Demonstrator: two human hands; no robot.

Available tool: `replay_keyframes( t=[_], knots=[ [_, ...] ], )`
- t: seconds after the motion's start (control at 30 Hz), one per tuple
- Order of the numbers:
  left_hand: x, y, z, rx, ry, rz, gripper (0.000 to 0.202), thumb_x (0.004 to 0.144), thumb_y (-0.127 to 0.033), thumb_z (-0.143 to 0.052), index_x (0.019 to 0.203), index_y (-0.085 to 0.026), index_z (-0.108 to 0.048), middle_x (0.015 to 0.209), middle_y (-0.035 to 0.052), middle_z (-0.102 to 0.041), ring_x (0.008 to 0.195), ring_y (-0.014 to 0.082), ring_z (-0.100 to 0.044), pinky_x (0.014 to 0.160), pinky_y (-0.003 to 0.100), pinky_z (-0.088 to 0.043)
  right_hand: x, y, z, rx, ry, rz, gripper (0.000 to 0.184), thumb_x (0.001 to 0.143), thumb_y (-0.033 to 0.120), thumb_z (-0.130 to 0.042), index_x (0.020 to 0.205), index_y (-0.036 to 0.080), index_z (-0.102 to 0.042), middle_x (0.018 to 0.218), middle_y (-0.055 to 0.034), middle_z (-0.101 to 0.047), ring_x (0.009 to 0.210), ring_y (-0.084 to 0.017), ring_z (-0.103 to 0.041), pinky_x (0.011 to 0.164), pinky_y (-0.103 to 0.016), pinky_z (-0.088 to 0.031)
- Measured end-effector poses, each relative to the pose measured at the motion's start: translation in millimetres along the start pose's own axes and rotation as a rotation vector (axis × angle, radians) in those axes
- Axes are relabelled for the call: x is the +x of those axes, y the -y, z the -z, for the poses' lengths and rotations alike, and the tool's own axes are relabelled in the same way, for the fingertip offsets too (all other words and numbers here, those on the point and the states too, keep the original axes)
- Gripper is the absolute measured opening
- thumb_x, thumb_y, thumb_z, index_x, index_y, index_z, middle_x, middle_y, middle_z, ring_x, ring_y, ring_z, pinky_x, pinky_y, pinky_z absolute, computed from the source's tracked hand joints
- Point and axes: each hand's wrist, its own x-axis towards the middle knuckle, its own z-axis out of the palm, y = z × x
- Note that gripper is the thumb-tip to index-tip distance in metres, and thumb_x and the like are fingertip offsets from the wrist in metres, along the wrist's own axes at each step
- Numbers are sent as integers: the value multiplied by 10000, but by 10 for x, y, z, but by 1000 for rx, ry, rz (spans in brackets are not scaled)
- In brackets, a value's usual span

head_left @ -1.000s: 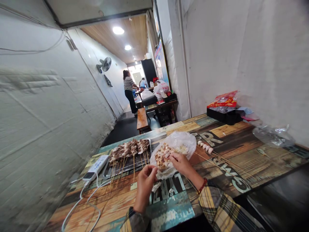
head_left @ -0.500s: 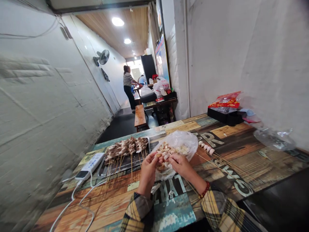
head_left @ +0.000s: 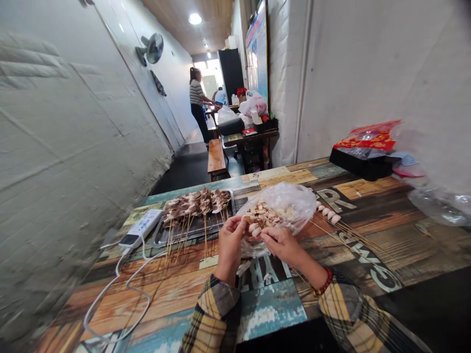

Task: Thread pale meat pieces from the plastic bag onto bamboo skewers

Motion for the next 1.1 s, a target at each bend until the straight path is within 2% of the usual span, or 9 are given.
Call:
replay_keyframes(
  t=[0.2,0.37,0.57,0.73,0.93,1.1],
  knots=[
    [-34,-61,-28,-54,-4,-6,341,600,-345,-813,814,-141,-644,738,17,-689,634,105,-612,634,228,-467,-4,26,-12,-51,-6,-20,265,900,266,-445,765,168,-651,437,55,-443,442,-109,-439,469,-218,-315],
    [-39,-80,-41,-124,21,3,345,593,-320,-820,819,-145,-628,733,22,-696,648,121,-632,645,244,-479,-7,36,-29,-69,16,-9,278,910,273,-442,760,168,-651,445,50,-463,449,-112,-458,479,-218,-322],
    [-27,-71,-32,-166,44,-2,330,613,-285,-814,843,-153,-618,762,32,-711,696,123,-646,678,237,-479,-4,31,-22,-61,5,-21,259,901,252,-447,836,156,-678,455,53,-463,468,-114,-475,498,-217,-333],
    [-16,-66,-15,-229,34,18,283,668,-301,-778,843,-160,-607,817,45,-717,730,141,-663,685,254,-484,-3,35,-24,-61,7,-21,266,900,249,-443,783,154,-662,451,52,-459,467,-113,-467,501,-215,-332],
    [-5,-74,0,-244,20,39,294,610,-278,-812,792,-154,-617,771,15,-691,639,99,-618,661,233,-471,-12,35,-26,-47,24,-9,273,908,254,-444,766,158,-656,452,54,-456,480,-114,-477,519,-212,-348],
    [15,-54,14,-206,-9,21,282,591,-260,-816,777,-146,-638,753,-5,-663,656,85,-595,658,211,-449,-15,-1,-34,-55,19,-11,271,913,255,-446,800,152,-670,453,53,-459,484,-116,-484,520,-211,-351]
  ],
)
